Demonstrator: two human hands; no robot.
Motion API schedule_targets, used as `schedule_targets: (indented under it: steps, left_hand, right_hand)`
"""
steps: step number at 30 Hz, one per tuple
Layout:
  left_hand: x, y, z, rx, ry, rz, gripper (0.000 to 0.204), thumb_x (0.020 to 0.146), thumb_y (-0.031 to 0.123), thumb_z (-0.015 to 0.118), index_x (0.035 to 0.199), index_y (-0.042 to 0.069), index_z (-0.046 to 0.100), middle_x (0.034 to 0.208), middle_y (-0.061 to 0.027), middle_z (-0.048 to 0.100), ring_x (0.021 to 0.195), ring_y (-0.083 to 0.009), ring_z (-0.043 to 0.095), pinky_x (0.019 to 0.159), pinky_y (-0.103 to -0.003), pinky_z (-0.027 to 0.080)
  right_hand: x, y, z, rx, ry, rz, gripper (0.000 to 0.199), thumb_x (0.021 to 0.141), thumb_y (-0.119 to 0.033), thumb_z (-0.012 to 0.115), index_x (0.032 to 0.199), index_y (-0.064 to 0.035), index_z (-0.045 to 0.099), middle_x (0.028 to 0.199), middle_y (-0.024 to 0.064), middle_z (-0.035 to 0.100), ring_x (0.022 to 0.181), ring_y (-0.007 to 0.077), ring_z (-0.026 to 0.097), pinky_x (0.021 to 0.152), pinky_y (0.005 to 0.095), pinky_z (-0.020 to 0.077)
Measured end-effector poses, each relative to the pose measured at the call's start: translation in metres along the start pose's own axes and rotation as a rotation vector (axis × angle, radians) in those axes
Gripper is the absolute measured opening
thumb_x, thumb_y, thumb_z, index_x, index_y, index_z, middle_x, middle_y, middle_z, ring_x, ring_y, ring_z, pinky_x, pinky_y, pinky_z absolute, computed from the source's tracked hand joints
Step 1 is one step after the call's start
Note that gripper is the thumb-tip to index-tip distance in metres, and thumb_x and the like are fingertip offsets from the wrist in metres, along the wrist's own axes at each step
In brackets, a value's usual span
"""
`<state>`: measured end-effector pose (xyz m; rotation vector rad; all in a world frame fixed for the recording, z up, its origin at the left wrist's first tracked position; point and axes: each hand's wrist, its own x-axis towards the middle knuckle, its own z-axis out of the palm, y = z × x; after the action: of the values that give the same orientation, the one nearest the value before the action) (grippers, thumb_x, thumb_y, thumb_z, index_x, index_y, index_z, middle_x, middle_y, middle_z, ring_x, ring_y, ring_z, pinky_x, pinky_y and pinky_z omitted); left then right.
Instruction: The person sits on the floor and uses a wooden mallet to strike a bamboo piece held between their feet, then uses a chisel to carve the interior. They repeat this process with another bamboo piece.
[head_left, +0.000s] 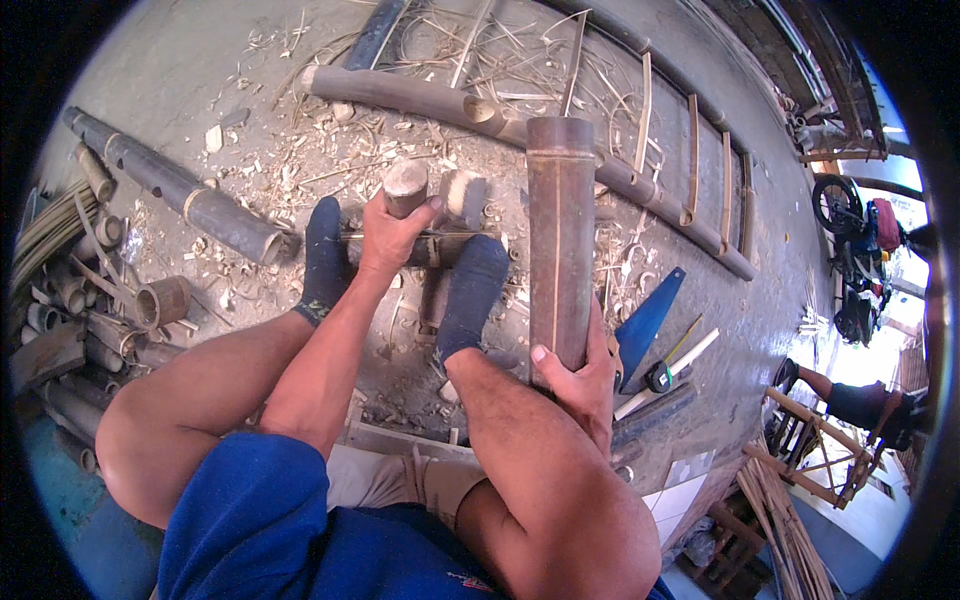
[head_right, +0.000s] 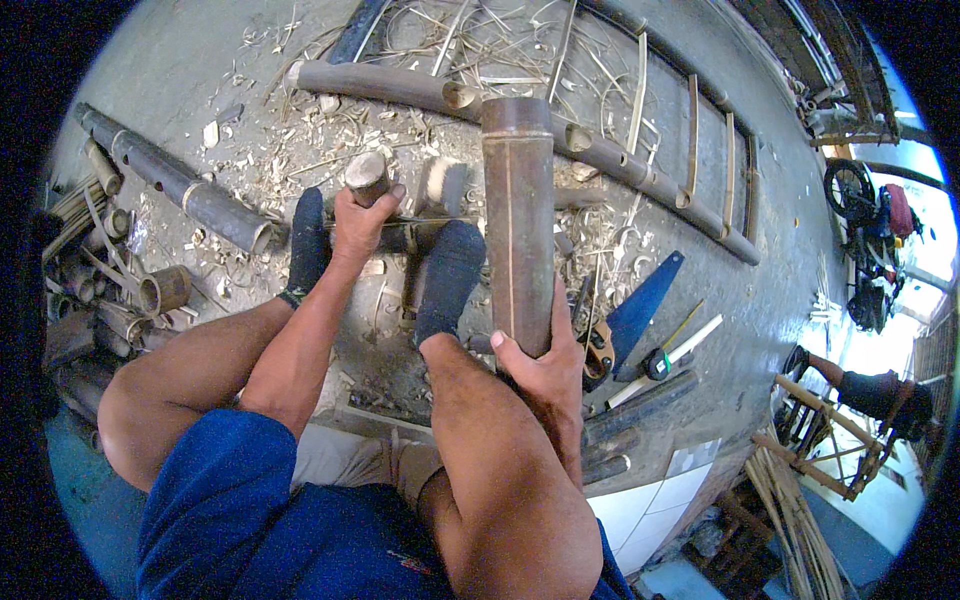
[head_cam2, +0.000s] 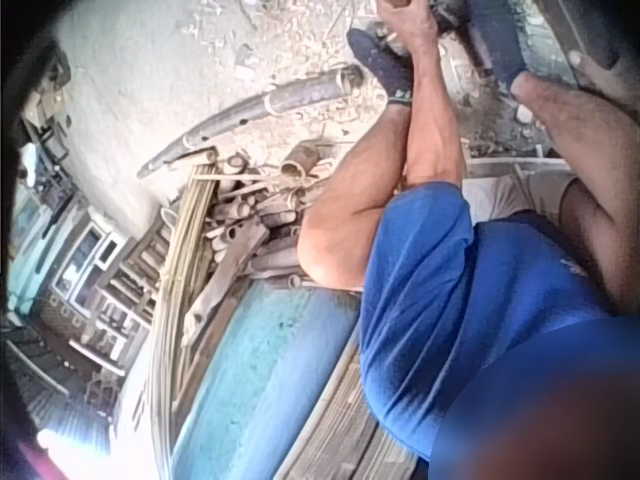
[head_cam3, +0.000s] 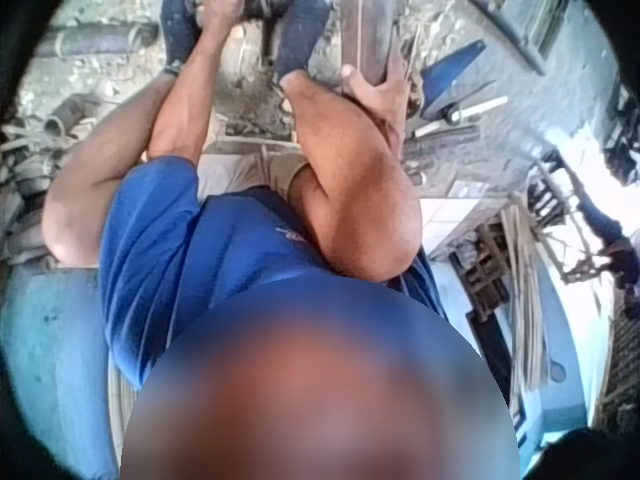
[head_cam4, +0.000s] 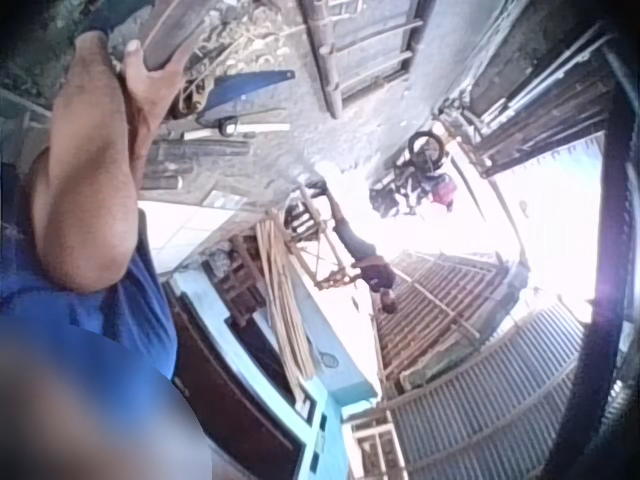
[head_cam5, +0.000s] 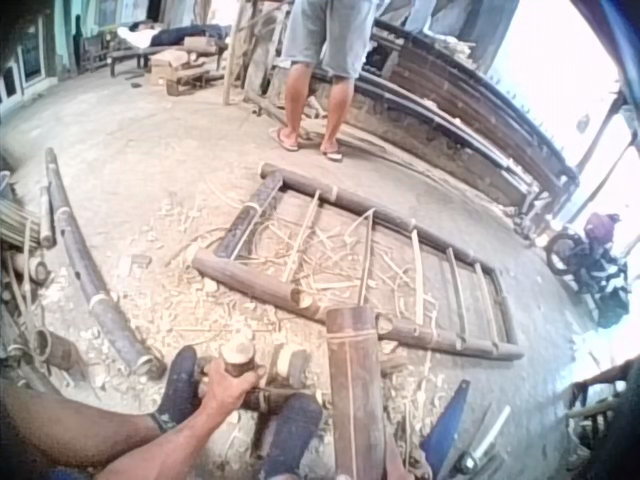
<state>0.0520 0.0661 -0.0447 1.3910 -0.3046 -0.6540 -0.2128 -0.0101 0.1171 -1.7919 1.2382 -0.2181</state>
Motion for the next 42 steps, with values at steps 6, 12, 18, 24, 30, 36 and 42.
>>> schedule_targets:
  steps: [6,12,18,24,30,36,42]
  left_hand:
    - [-0.003,-0.009,-0.005,0.067,-0.043,0.066,0.038,0.082,0.014,0.085,0.111,-0.002,0.068,0.100,-0.0042,0.073,0.091,-0.0110,0.067,0.084,-0.029,0.054]
    - [-0.011,-0.014,-0.013,0.097,-0.092,0.074,0.031,0.081,0.007,0.084,0.107,-0.001,0.070,0.099,-0.0024,0.073,0.090,-0.0102,0.067,0.084,-0.028,0.054]
    - [-0.011,-0.013,-0.016,0.113,-0.159,0.162,0.031,0.079,0.005,0.082,0.107,-0.001,0.069,0.100,-0.0043,0.074,0.090,-0.0113,0.068,0.084,-0.029,0.055]
    - [-0.017,-0.012,-0.014,0.092,-0.121,0.272,0.040,0.075,0.010,0.087,0.110,-0.001,0.070,0.106,-0.0056,0.075,0.098,-0.0149,0.069,0.091,-0.033,0.054]
    - [-0.019,-0.014,-0.018,0.182,-0.181,0.050,0.040,0.075,0.008,0.085,0.112,-0.001,0.071,0.106,-0.0073,0.076,0.101,-0.0153,0.069,0.093,-0.034,0.054]
    - [-0.011,-0.021,-0.017,0.120,-0.122,0.190,0.038,0.076,0.010,0.084,0.110,-0.001,0.070,0.104,-0.0069,0.076,0.097,-0.0148,0.070,0.089,-0.032,0.055]
    - [-0.011,-0.026,-0.018,0.121,-0.147,0.113,0.036,0.079,0.013,0.083,0.110,-0.001,0.070,0.102,-0.0054,0.075,0.093,-0.0121,0.068,0.087,-0.031,0.054]
  right_hand:
    - [0.001,-0.025,-0.008,-0.108,-0.006,-0.044,0.103,0.073,-0.021,0.084,0.160,-0.0037,0.030,0.134,0.0234,0.063,0.120,0.0307,0.064,0.106,0.0407,0.0469]
    - [0.026,-0.064,-0.012,-0.386,-0.026,-0.484,0.101,0.072,-0.024,0.086,0.158,-0.0080,0.036,0.131,0.0221,0.065,0.114,0.0333,0.068,0.100,0.0428,0.0523]
    - [0.049,-0.101,-0.016,-0.840,-0.145,-0.706,0.100,0.071,-0.030,0.087,0.159,-0.0217,0.039,0.106,0.0151,0.066,0.088,0.0340,0.069,0.080,0.0440,0.0580]
    - [0.048,-0.117,-0.008,-0.847,-0.270,-0.591,0.104,0.070,-0.030,0.089,0.159,-0.0168,0.037,0.114,0.0183,0.067,0.093,0.0344,0.071,0.084,0.0438,0.0580]
    - [0.050,-0.117,-0.006,-0.558,-0.046,-0.866,0.100,0.073,-0.038,0.086,0.159,-0.0244,0.037,0.108,0.0185,0.068,0.088,0.0351,0.071,0.073,0.0441,0.0595]
    - [0.053,-0.118,-0.006,-0.989,-0.248,-0.712,0.097,0.077,-0.044,0.082,0.160,-0.0305,0.033,0.101,0.0218,0.064,0.081,0.0389,0.071,0.068,0.0478,0.0594]
    - [0.046,-0.120,-0.010,-0.600,-0.150,-0.733,0.097,0.075,-0.043,0.084,0.159,-0.0249,0.038,0.109,0.0191,0.067,0.093,0.0374,0.071,0.077,0.0439,0.0596]
